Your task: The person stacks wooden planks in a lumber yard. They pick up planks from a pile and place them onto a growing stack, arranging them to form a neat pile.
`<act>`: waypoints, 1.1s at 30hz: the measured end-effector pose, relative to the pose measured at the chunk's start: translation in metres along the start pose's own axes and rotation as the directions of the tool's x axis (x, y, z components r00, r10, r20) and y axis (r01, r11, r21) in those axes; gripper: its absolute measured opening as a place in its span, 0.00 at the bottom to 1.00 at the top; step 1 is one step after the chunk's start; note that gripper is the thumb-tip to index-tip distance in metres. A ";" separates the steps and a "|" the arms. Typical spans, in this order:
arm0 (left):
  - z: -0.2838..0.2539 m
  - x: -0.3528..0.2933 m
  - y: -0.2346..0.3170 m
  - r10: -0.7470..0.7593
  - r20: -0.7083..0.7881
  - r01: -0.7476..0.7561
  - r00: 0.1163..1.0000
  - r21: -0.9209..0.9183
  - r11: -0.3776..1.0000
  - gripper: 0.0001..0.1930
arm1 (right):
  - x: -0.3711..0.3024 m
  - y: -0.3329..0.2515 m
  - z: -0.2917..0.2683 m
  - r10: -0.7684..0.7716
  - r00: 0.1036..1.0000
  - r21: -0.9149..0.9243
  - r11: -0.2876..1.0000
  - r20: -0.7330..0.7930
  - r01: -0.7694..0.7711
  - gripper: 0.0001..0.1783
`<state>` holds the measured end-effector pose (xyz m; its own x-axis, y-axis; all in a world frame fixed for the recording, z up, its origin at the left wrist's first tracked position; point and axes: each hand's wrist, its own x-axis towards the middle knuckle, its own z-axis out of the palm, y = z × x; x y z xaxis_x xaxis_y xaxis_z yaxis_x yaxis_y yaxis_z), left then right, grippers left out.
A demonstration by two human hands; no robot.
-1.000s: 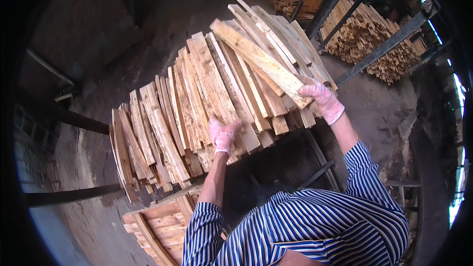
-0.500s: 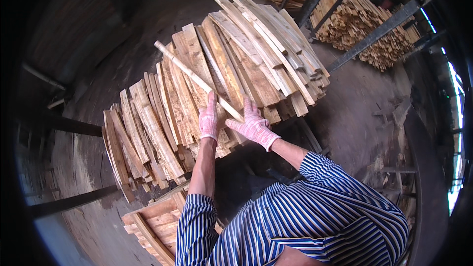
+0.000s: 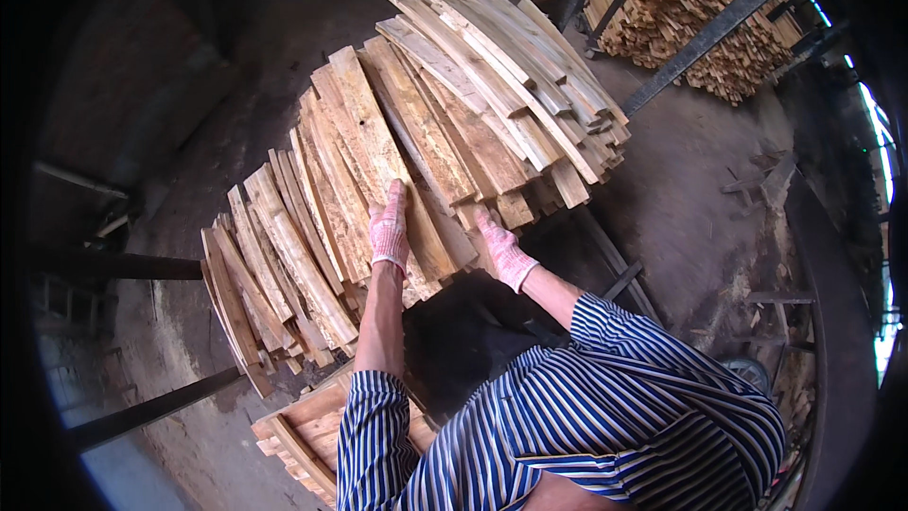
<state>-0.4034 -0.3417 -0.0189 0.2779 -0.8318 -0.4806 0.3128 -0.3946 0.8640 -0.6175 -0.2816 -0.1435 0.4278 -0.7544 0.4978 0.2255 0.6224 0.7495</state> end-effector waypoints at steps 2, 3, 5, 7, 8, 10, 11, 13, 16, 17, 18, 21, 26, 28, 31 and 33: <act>-0.021 -0.009 0.010 -0.109 0.066 0.115 0.992 -0.103 0.988 0.42 | 0.022 0.047 -0.011 -0.205 0.929 0.156 0.952 -0.309 0.262 0.30; -0.031 -0.006 0.021 -0.178 0.132 0.198 0.975 -0.152 0.968 0.36 | 0.030 0.066 -0.013 -0.287 0.846 0.121 0.919 -0.449 0.375 0.29; -0.056 -0.006 0.048 -0.243 0.217 0.299 0.945 -0.278 0.913 0.32 | 0.046 0.084 -0.012 -0.322 0.742 0.078 0.890 -0.587 0.449 0.28; -0.056 -0.001 0.078 -0.133 0.271 0.239 0.953 -0.409 0.881 0.37 | 0.060 0.066 -0.002 -0.036 0.812 0.278 0.930 -0.582 0.241 0.24; -0.051 0.000 0.082 -0.062 0.285 0.189 0.956 -0.442 0.877 0.39 | 0.065 0.056 0.003 -0.300 0.730 -0.357 0.930 -0.614 0.083 0.21; -0.074 0.013 0.083 -0.226 0.419 0.351 0.879 -0.249 0.903 0.37 | 0.091 0.070 0.012 -0.655 0.636 -0.899 0.167 -0.408 -0.404 0.22; -0.085 0.020 0.069 -0.189 0.325 0.272 0.926 -0.232 0.934 0.37 | 0.113 0.094 0.016 -0.740 0.647 -0.665 -0.393 -0.181 -0.635 0.25; -0.084 0.037 0.044 -0.181 0.261 0.249 0.948 -0.256 0.934 0.35 | 0.134 0.097 0.014 -0.745 0.660 -0.110 -0.667 0.096 -0.737 0.35; -0.071 0.051 0.041 -0.147 0.379 0.267 0.914 -0.287 0.920 0.24 | 0.154 0.084 0.006 -0.716 0.696 0.381 -0.631 0.049 -0.676 0.49; -0.079 0.052 0.039 -0.123 0.406 0.264 0.906 -0.312 0.913 0.23 | 0.169 0.100 0.002 -0.789 0.613 0.381 -0.576 -0.030 -0.723 0.49; -0.068 0.057 0.041 -0.096 0.471 0.269 0.877 -0.316 0.910 0.22 | 0.184 0.115 0.015 -0.853 0.518 0.384 -0.500 -0.062 -0.776 0.49; -0.057 0.059 0.033 -0.087 0.234 0.134 0.968 -0.192 0.972 0.22 | 0.163 0.075 -0.028 -0.785 0.585 0.382 -0.486 0.205 -0.786 0.61; -0.079 0.040 0.027 -0.138 0.334 0.248 0.932 -0.312 0.917 0.28 | 0.177 0.083 -0.021 -0.912 0.410 0.136 -0.410 -0.025 -0.902 0.68; -0.047 -0.002 0.047 -0.115 0.359 0.245 0.926 -0.341 0.908 0.32 | 0.147 0.056 -0.011 -0.917 0.397 -0.095 -0.391 -0.043 -0.915 0.72; -0.112 0.023 0.021 -0.031 0.298 0.142 0.954 -0.359 0.922 0.32 | 0.166 0.093 -0.028 -0.898 0.384 0.150 -0.419 -0.215 -0.896 0.68; -0.123 0.023 0.010 -0.033 0.328 0.157 0.944 -0.362 0.919 0.33 | 0.169 0.101 -0.022 -0.886 0.392 0.234 -0.448 -0.249 -0.863 0.62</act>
<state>-0.2824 -0.3171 -0.0403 -0.0460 -0.9005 -0.4323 0.6596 -0.3524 0.6639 -0.5031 -0.3417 0.0068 0.1858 -0.7954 -0.5769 -0.6753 0.3231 -0.6630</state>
